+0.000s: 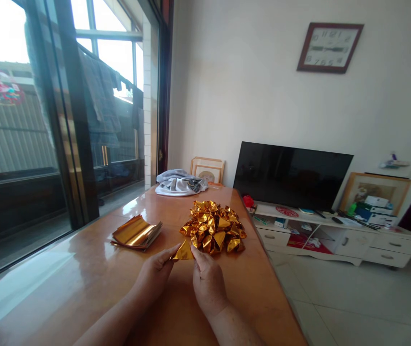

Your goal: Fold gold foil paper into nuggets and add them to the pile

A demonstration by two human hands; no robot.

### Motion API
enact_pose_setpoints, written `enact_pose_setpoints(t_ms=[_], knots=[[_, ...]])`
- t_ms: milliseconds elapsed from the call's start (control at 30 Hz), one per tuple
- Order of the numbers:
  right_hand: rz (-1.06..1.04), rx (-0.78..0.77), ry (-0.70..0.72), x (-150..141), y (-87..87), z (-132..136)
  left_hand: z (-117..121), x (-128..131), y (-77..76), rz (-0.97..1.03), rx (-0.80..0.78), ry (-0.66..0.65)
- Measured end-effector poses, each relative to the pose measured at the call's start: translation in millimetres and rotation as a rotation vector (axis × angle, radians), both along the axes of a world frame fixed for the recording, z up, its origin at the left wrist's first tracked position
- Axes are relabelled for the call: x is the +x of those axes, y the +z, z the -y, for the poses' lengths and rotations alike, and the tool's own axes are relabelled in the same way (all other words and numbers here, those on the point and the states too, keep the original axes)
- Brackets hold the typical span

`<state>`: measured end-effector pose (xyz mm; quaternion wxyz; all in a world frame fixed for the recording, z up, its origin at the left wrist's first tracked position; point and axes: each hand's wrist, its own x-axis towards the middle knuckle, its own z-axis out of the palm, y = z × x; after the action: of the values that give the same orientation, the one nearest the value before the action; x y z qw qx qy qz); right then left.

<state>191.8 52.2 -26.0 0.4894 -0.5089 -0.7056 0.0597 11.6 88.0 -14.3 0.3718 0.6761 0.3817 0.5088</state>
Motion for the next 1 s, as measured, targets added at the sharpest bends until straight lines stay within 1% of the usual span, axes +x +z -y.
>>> enact_pose_setpoints(t_ms=[133,333,433,533,633,733,833,933,1000], knots=[[-0.059,-0.058,-0.035,-2,1.4,1,-2,-1,-2.9,-0.046,-0.004,-0.005],[-0.027,-0.071,-0.021,-1,1.6,1,-4,-2,-6.7,-0.086,-0.008,-0.044],[-0.048,-0.103,-0.043,-1,2.1,1,-7,-2,-12.0,-0.038,-0.039,-0.02],[-0.083,-0.159,-0.105,-3,2.5,1,-10,-1,-19.2,0.018,-0.089,0.025],[-0.086,-0.194,-0.14,-4,1.9,2,-11,-1,-23.7,-0.073,-0.09,0.065],[-0.077,-0.182,-0.116,-4,0.8,3,-10,-2,-21.0,-0.211,-0.062,0.068],[-0.077,-0.179,-0.104,-2,-0.1,3,-6,-4,-12.6,-0.306,-0.049,0.074],[-0.087,-0.193,-0.124,1,-0.7,1,-3,-5,-4.9,-0.337,-0.037,0.079],[-0.086,-0.198,-0.13,2,-0.8,1,-2,-5,-3.1,-0.327,-0.019,0.065]])
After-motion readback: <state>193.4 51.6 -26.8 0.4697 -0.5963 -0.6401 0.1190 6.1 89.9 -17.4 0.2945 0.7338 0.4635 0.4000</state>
